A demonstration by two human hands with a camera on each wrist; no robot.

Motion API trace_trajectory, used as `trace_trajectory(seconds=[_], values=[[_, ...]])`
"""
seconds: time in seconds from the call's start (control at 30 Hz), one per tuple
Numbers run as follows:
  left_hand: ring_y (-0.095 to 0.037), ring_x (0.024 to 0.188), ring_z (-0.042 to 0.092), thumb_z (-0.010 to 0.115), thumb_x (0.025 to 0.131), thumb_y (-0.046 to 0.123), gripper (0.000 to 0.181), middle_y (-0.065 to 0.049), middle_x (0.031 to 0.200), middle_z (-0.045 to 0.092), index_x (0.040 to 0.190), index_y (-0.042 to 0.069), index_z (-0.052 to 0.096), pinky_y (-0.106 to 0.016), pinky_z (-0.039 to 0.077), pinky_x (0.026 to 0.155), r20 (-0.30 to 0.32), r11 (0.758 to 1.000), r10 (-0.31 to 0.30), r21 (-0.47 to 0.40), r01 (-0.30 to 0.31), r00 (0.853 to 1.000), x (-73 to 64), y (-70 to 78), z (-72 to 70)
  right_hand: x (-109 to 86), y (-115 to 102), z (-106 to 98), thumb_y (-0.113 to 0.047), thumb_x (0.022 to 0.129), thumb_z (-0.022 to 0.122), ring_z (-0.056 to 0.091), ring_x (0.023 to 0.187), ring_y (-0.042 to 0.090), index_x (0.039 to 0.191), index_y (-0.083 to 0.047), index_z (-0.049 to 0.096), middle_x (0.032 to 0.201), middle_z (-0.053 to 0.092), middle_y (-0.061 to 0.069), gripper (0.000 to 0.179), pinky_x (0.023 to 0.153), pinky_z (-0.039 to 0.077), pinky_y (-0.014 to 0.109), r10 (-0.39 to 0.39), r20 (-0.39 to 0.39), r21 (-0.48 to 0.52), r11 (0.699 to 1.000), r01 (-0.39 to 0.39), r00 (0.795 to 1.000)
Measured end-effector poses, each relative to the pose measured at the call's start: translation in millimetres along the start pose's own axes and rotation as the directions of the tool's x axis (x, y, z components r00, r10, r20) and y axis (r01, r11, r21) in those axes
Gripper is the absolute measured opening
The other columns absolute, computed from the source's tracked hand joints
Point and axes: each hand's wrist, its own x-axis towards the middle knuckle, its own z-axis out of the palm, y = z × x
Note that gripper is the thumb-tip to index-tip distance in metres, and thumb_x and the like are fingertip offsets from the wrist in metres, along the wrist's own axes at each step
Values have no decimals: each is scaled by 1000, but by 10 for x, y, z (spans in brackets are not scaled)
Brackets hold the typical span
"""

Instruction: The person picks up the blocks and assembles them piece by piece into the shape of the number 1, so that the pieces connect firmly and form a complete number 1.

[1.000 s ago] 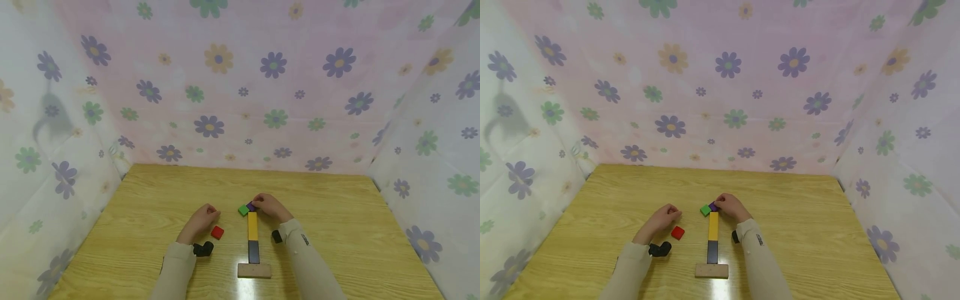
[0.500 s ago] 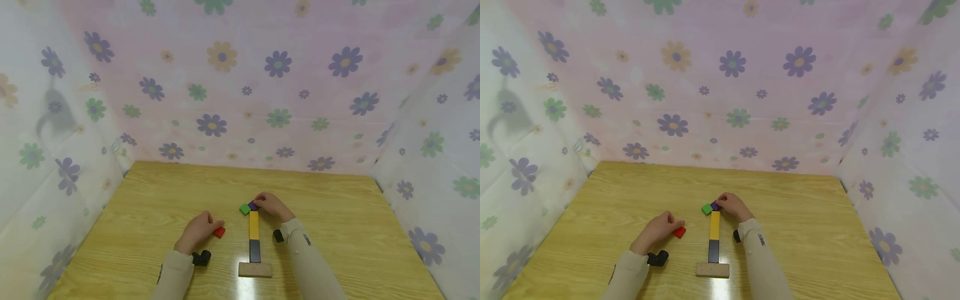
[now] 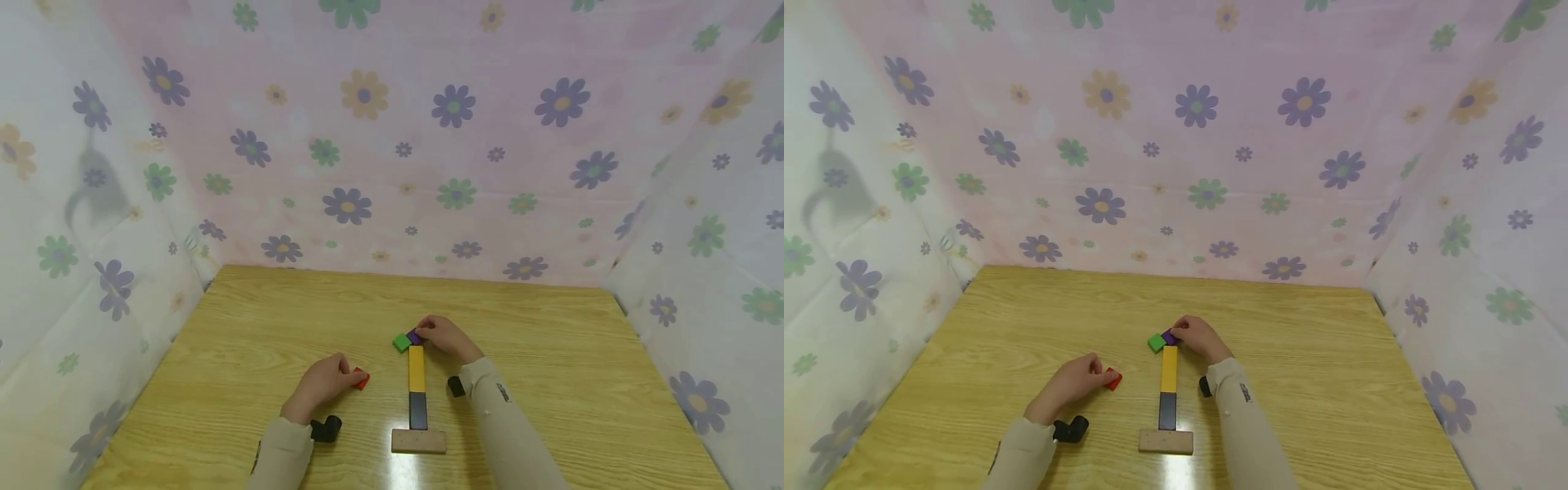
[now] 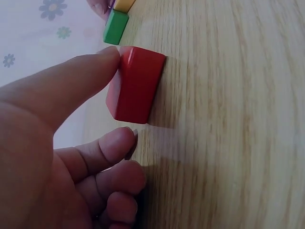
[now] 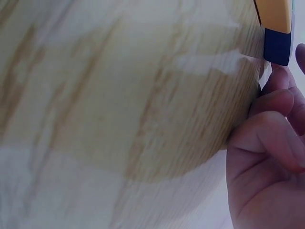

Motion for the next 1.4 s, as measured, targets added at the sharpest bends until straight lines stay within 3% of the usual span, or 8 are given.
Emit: trace_trajectory(seconds=[0.47, 0.7, 0.93, 1.17, 1.4], values=[[-15, 56, 38, 64, 77, 46, 35, 0, 65, 44, 78, 13, 50, -27, 30, 50, 54, 999, 9, -48, -6, 999, -29, -19, -22, -10, -4, 2, -25, 90, 52, 50, 83, 16, 101, -10, 61, 95, 58, 0, 21, 75, 41, 33, 5, -11, -5, 1000, -5, 1000], [-15, 58, 39, 68, 76, 39, 31, 0, 65, 41, 81, 13, 51, -28, 31, 51, 107, 993, 62, -105, -51, 992, -56, -50, -52, -10, 0, 13, -24, 91, 51, 50, 83, 16, 102, -9, 61, 95, 58, 1, 21, 75, 41, 32, 13, -11, -7, 1000, -13, 1000], [-17, 58, 39, 69, 77, 33, 27, -1, 65, 40, 84, 13, 53, -29, 30, 50, 163, 989, 50, -149, -25, 985, -84, -46, -71, -29, 26, 31, -20, 93, 47, 51, 87, 15, 104, -7, 60, 99, 58, 2, 22, 78, 41, 35, -9, -3, -29, 1000, 8, 1000], [-16, 58, 39, 69, 77, 31, 24, -1, 64, 41, 84, 13, 54, -28, 30, 50, 150, 986, 64, -159, -40, 987, -81, -46, -66, -40, 13, 29, -16, 93, 45, 52, 92, 18, 103, -6, 61, 100, 58, 4, 21, 84, 40, 37, -1, -23, -12, 1000, 1, 1000], [-15, 57, 38, 69, 76, 33, 25, 1, 63, 39, 82, 14, 54, -27, 30, 50, 131, 990, 61, -132, -43, 989, -51, -59, -76, -14, -19, 8, -16, 93, 44, 51, 88, 17, 102, -7, 61, 98, 58, 3, 20, 81, 41, 37, -4, -22, -17, 1000, 4, 1000]])
